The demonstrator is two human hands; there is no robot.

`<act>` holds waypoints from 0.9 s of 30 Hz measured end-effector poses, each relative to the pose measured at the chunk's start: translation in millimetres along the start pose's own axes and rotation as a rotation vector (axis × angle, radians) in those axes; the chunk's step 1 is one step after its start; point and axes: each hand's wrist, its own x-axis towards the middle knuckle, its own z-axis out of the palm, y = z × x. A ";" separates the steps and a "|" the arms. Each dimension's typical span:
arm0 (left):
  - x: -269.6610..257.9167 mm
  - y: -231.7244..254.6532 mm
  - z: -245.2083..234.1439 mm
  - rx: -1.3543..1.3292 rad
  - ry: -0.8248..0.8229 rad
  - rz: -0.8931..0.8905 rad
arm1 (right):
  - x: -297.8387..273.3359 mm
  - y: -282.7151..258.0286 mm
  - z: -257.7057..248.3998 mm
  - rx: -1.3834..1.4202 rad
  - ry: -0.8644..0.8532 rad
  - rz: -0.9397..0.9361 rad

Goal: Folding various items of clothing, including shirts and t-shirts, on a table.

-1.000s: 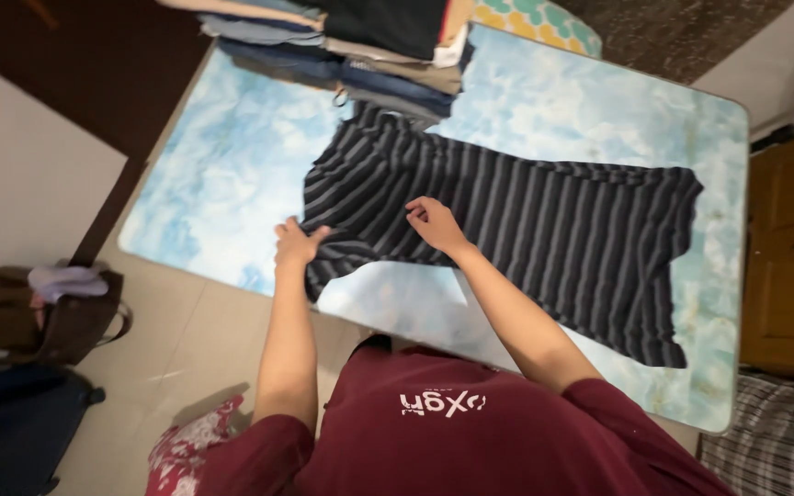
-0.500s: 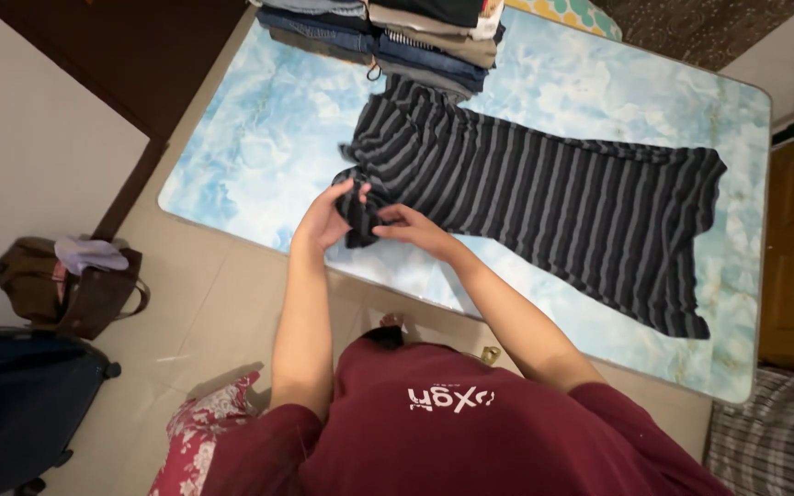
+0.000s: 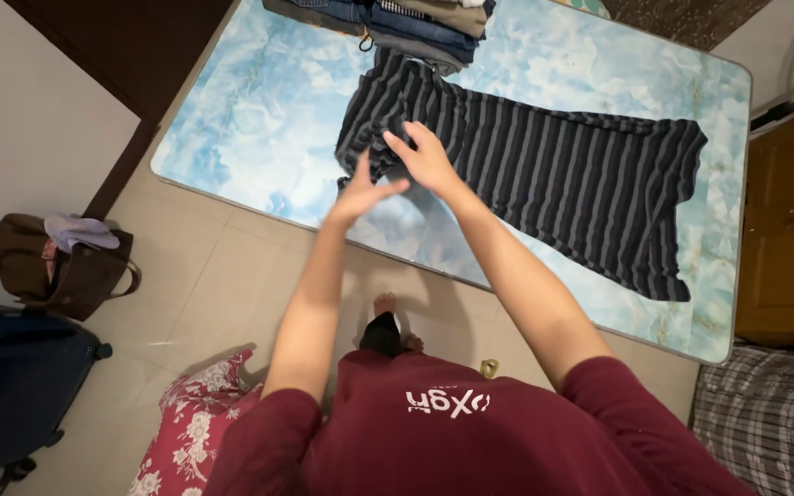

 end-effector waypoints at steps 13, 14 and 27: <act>-11.4 18.0 -19.7 0.351 0.185 -0.135 | -12.9 -6.2 -15.0 0.160 -0.162 0.222; -12.6 34.5 -19.1 0.025 0.172 -0.263 | -14.6 -15.2 -14.9 0.212 -0.223 0.226; 10.8 58.1 -43.4 -1.146 0.184 -0.091 | -92.2 53.8 39.2 0.091 -0.311 0.086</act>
